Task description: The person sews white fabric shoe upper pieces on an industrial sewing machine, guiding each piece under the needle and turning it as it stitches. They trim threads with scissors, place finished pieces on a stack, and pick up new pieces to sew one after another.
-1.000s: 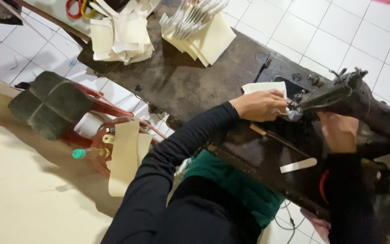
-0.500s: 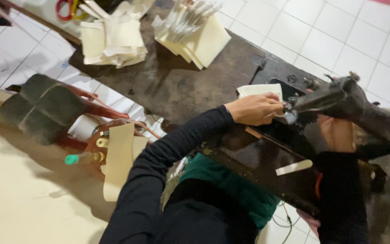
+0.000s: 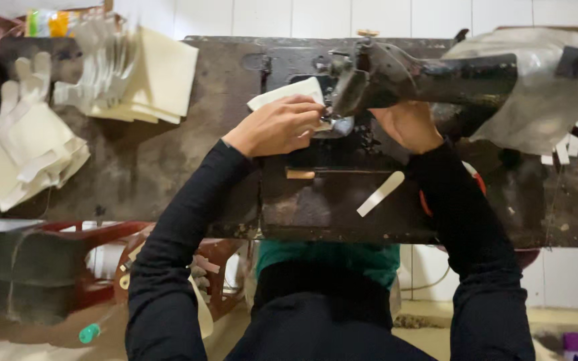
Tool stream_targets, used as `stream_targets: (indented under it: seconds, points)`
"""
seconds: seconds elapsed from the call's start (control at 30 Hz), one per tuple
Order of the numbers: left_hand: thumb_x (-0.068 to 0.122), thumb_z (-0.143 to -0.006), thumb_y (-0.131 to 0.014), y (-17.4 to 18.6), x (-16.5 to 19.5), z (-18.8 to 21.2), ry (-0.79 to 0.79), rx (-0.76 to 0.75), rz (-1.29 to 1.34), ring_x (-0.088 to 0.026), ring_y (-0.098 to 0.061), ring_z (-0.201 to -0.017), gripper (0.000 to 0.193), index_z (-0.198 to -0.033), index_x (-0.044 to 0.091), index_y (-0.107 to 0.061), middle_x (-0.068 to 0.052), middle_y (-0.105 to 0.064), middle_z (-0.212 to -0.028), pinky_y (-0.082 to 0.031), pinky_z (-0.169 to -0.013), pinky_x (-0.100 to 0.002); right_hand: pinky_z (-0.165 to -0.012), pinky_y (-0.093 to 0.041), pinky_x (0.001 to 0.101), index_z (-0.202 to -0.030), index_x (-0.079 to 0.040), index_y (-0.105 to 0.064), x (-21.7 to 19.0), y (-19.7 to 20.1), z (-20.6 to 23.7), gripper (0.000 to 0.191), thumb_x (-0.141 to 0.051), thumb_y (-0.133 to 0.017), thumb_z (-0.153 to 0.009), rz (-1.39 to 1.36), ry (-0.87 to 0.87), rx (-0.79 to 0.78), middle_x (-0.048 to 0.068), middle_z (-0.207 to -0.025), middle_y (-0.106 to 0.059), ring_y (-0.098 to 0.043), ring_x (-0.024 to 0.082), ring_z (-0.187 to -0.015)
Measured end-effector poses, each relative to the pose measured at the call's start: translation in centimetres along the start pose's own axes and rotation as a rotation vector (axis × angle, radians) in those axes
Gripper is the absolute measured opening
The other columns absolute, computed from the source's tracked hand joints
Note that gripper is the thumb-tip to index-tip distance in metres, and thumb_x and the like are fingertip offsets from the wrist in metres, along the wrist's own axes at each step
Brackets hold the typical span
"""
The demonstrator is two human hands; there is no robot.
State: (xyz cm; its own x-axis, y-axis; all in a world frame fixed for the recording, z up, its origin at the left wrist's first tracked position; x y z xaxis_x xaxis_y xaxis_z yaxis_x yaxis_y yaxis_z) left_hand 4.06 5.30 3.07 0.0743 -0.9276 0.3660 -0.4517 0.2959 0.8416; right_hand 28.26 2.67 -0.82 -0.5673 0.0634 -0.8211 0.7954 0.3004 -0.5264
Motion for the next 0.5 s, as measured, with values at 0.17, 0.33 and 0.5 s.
stream_targets:
  seconds: [0.17, 0.33, 0.5]
  points:
    - [0.010, -0.091, -0.072, 0.8, 1.6, -0.2, 0.062, 0.049, -0.020, -0.033, -0.058, -0.126, 0.021, -0.109, 0.004, -0.064, -0.013, -0.064, -0.130, -0.050, -0.105, -0.042, -0.125, -0.043, 0.0426, -0.149, -0.010, -0.049, 0.2, 0.6, 0.6, 0.039, -0.009, -0.058, -0.111, 0.285, 0.009, 0.000, 0.005, -0.149, -0.057, -0.054, 0.020, -0.141]
    - [0.016, -0.091, -0.076, 0.6, 4.0, 0.0, 0.188, 0.103, -0.093, -0.032, -0.057, -0.119, 0.029, -0.115, 0.005, -0.064, -0.012, -0.060, -0.130, -0.049, -0.104, -0.041, -0.125, -0.043, 0.0369, -0.155, -0.012, -0.047, 1.4, 1.4, 0.9, 0.046, -0.009, -0.056, -0.110, -0.166, -0.080, 0.046, 0.002, -0.154, -0.055, -0.053, 0.016, -0.144]
    - [0.021, -0.093, -0.079, -0.4, 5.8, -0.2, 0.380, 0.171, -0.092, -0.034, -0.054, -0.116, 0.035, -0.119, 0.002, -0.064, -0.015, -0.058, -0.124, -0.048, -0.099, -0.041, -0.112, -0.047, 0.0364, -0.141, -0.008, -0.062, -0.1, 1.0, 1.7, 0.040, -0.009, -0.071, -0.102, 1.033, 0.245, -0.039, 0.009, -0.139, -0.065, -0.061, 0.024, -0.129]
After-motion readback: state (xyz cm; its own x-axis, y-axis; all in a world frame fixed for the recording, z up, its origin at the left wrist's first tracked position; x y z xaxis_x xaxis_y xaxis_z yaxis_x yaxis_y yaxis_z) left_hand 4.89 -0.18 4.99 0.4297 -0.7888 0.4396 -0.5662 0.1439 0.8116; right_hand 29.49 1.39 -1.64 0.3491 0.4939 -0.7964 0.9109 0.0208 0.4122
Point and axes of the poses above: each hand's wrist, its own z-axis away from the middle knuckle, its own y-axis out of the back of the hand, x = y × z, the point moved 5 cm from there along -z, towards the middle knuckle
